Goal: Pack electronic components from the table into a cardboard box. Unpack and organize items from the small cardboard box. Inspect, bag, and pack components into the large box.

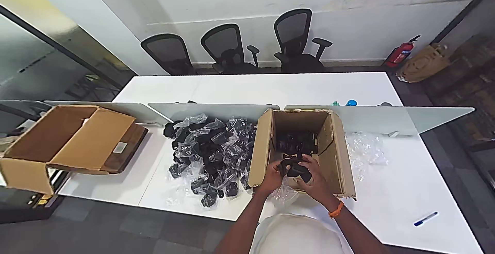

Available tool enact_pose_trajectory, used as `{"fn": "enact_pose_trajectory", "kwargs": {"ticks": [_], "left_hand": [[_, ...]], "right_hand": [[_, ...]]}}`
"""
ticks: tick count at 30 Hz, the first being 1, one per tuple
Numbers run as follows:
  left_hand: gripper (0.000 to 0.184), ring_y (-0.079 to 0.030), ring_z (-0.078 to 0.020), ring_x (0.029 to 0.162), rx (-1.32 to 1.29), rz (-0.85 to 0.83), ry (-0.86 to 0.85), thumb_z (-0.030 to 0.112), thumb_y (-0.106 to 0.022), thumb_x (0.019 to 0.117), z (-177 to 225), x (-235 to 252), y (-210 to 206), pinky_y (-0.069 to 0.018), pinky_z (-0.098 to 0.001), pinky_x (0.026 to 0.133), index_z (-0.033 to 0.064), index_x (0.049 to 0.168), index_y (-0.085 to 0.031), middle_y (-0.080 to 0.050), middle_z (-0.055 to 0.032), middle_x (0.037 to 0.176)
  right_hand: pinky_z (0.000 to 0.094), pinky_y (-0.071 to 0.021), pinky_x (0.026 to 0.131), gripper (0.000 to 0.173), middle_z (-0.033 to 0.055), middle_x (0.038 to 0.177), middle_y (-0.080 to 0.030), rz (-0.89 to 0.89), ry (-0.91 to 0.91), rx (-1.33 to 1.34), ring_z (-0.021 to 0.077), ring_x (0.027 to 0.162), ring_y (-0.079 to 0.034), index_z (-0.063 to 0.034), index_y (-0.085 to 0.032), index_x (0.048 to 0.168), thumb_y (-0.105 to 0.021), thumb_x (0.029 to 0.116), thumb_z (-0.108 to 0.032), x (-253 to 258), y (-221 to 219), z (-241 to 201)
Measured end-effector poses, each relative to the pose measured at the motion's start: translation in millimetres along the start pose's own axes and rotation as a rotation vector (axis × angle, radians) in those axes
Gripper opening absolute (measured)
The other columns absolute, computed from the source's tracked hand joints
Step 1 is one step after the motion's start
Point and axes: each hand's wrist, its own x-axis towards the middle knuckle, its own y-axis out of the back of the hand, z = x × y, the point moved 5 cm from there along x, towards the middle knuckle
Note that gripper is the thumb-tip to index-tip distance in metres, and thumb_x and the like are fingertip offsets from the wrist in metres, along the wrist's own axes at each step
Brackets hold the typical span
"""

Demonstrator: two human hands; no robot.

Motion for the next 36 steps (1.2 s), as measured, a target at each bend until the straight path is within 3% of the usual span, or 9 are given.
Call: {"fn": "enact_pose_trajectory", "kwargs": {"ticks": [5, 7, 11, 14, 18, 21, 30, 33, 36], "left_hand": [[0.013, -0.070, -0.0112, 0.087, 0.023, 0.018, 0.018, 0.004, -0.062, 0.0986, 0, -1, -2, -0.0590, -0.0327, 0.085, -0.0042, 0.106, -0.069, -0.073, -0.0076, 0.094], [0.015, -0.070, -0.0112, 0.089, 0.038, 0.023, 0.008, 0.003, -0.061, 0.0986, 2, -1, -2, -0.0589, -0.0329, 0.087, -0.0046, 0.108, -0.069, -0.074, -0.0082, 0.097], [0.015, -0.070, -0.0137, 0.087, 0.067, 0.062, 0.042, 0.003, -0.061, 0.0987, -1, -1, -4, -0.0594, -0.0343, 0.085, -0.0049, 0.108, -0.068, -0.073, -0.0101, 0.095], [0.018, -0.070, -0.0137, 0.090, 0.085, 0.057, 0.065, 0.003, -0.063, 0.0969, -5, 1, -6, -0.0593, -0.0341, 0.086, -0.0049, 0.113, -0.067, -0.073, -0.0105, 0.098], [0.043, -0.069, -0.0124, 0.103, 0.034, -0.043, 0.121, -0.009, -0.067, 0.0833, -4, -2, -5, -0.0568, -0.0323, 0.095, -0.0096, 0.125, -0.060, -0.071, -0.0132, 0.114], [0.053, -0.065, -0.0091, 0.098, 0.035, -0.074, 0.208, -0.003, -0.061, 0.0801, -2, -6, -2, -0.0553, -0.0301, 0.088, -0.0074, 0.133, -0.056, -0.068, -0.0104, 0.114], [0.035, -0.064, -0.0019, 0.096, -0.134, -0.054, 0.147, 0.007, -0.041, 0.0881, 9, -12, 3, -0.0544, -0.0267, 0.088, 0.0032, 0.116, -0.063, -0.069, 0.0034, 0.104], [0.033, -0.065, -0.0002, 0.091, -0.211, -0.033, 0.204, 0.013, -0.043, 0.0918, 16, -15, 1, -0.0547, -0.0239, 0.085, 0.0036, 0.116, -0.062, -0.070, 0.0055, 0.100], [0.041, -0.065, -0.0004, 0.095, -0.248, -0.008, 0.203, 0.012, -0.030, 0.0991, 16, -20, 4, -0.0543, -0.0237, 0.088, -0.0039, 0.127, -0.055, -0.070, 0.0020, 0.107]], "right_hand": [[0.0384, -0.0441, 0.114, 0.019, 0.0133, 0.146, -0.053, 0.027, 0.055, -0.114, 0.0245, 0.140, -0.046, -0.0110, -0.072, 0.101, -0.075, 0.0828, -0.016, -3, -4, 1], [0.0380, -0.0451, 0.114, 0.014, 0.0140, 0.146, -0.054, 0.000, 0.104, -0.107, 0.0244, 0.140, -0.047, -0.0113, -0.072, 0.097, -0.073, 0.0827, -0.013, -5, -4, -1], [0.0361, -0.0486, 0.111, 0.016, 0.0164, 0.149, -0.050, 0.022, 0.079, -0.075, 0.0224, 0.140, -0.048, -0.0106, -0.073, 0.099, -0.070, 0.0832, -0.009, -8, 0, -1], [0.0337, -0.0518, 0.106, 0.020, 0.0150, 0.141, -0.056, 0.121, 0.052, -0.144, 0.0197, 0.133, -0.054, -0.0095, -0.074, 0.104, -0.068, 0.0856, -0.008, -11, 1, 2], [0.0340, -0.0535, 0.103, 0.021, 0.0152, 0.137, -0.060, 0.168, 0.042, -0.176, 0.0208, 0.129, -0.058, -0.0059, -0.073, 0.107, -0.065, 0.0870, -0.006, -12, 3, 3], [0.0344, -0.0535, 0.104, 0.019, 0.0167, 0.138, -0.061, 0.185, 0.044, -0.101, 0.0219, 0.130, -0.059, -0.0011, -0.069, 0.105, -0.064, 0.0872, -0.005, -12, 5, 3], [0.0337, -0.0547, 0.101, 0.014, 0.0208, 0.148, -0.053, 0.073, 0.091, 0.052, 0.0236, 0.130, -0.058, -0.0015, -0.063, 0.097, -0.067, 0.0860, -0.009, -13, 2, 2], [0.0346, -0.0540, 0.102, 0.016, 0.0215, 0.150, -0.051, 0.054, 0.092, 0.051, 0.0244, 0.131, -0.058, -0.0013, -0.064, 0.097, -0.068, 0.0835, -0.009, -14, 1, 3], [0.0353, -0.0529, 0.104, 0.018, 0.0215, 0.150, -0.050, 0.057, 0.093, 0.041, 0.0252, 0.135, -0.055, -0.0011, -0.063, 0.098, -0.069, 0.0846, -0.011, -14, 2, 2]]}}
